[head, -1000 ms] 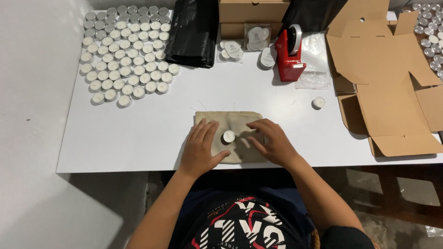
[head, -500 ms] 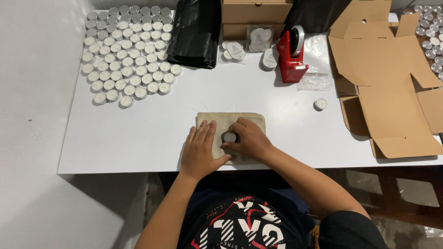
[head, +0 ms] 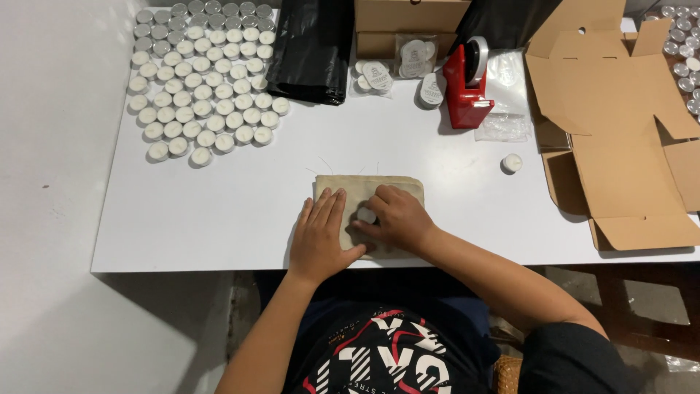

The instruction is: Cleaning small tealight candle holders by rubbing them against a cloth on a workspace.

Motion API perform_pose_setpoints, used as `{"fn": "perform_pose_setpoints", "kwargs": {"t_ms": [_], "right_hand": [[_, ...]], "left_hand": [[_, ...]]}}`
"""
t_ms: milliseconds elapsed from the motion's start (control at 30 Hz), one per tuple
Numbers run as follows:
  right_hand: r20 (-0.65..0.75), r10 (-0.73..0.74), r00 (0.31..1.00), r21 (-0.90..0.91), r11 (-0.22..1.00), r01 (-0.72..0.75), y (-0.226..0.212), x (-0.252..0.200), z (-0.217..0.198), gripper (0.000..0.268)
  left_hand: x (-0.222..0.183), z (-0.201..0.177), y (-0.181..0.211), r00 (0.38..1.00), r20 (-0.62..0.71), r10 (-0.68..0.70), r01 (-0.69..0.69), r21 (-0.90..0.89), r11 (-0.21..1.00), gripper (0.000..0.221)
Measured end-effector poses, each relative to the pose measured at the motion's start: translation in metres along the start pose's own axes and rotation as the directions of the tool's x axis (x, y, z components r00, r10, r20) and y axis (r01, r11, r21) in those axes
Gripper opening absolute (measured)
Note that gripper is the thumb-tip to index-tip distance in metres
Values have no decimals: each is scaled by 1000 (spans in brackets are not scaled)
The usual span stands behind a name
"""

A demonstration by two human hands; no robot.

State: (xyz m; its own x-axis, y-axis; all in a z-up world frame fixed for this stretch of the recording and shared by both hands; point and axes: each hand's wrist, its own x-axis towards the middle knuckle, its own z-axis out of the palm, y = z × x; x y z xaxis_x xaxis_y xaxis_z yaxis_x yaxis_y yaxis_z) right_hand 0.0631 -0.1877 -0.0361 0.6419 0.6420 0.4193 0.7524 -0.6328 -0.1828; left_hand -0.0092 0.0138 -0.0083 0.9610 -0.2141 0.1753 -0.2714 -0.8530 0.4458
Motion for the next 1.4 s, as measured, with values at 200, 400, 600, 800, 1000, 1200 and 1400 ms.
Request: {"fn": "perform_pose_setpoints", "kwargs": {"t_ms": [200, 400, 600, 800, 1000, 1200, 1400], "right_hand": [[582, 120, 804, 237, 921, -309, -10, 40, -72, 67], [555, 65, 829, 153, 972, -179, -10, 37, -59, 37], [20, 71, 997, 6, 997, -71, 7, -8, 14, 43], [444, 66, 894, 300, 929, -218, -7, 27, -60, 49], [310, 121, 943, 120, 979, -165, -7, 19, -32, 35], [235, 169, 957, 69, 979, -190, -7, 8, -11, 47], [383, 3, 924, 252, 962, -107, -2, 22, -41, 31]], "left_hand": [[0, 0, 0, 1000, 4, 0, 0, 0, 1000, 108], [1, 1, -1, 1000, 8, -9, 9, -7, 1000, 107], [-1, 0, 1, 999, -35, 4, -5, -23, 1000, 107], [1, 0, 1, 1000, -17, -3, 2, -14, 1000, 104], [1, 0, 2, 1000, -25, -6, 6, 5, 1000, 104], [-2, 5, -2, 998, -55, 10, -10, 14, 1000, 110], [-2, 7, -3, 998, -58, 3, -3, -8, 1000, 112]]}}
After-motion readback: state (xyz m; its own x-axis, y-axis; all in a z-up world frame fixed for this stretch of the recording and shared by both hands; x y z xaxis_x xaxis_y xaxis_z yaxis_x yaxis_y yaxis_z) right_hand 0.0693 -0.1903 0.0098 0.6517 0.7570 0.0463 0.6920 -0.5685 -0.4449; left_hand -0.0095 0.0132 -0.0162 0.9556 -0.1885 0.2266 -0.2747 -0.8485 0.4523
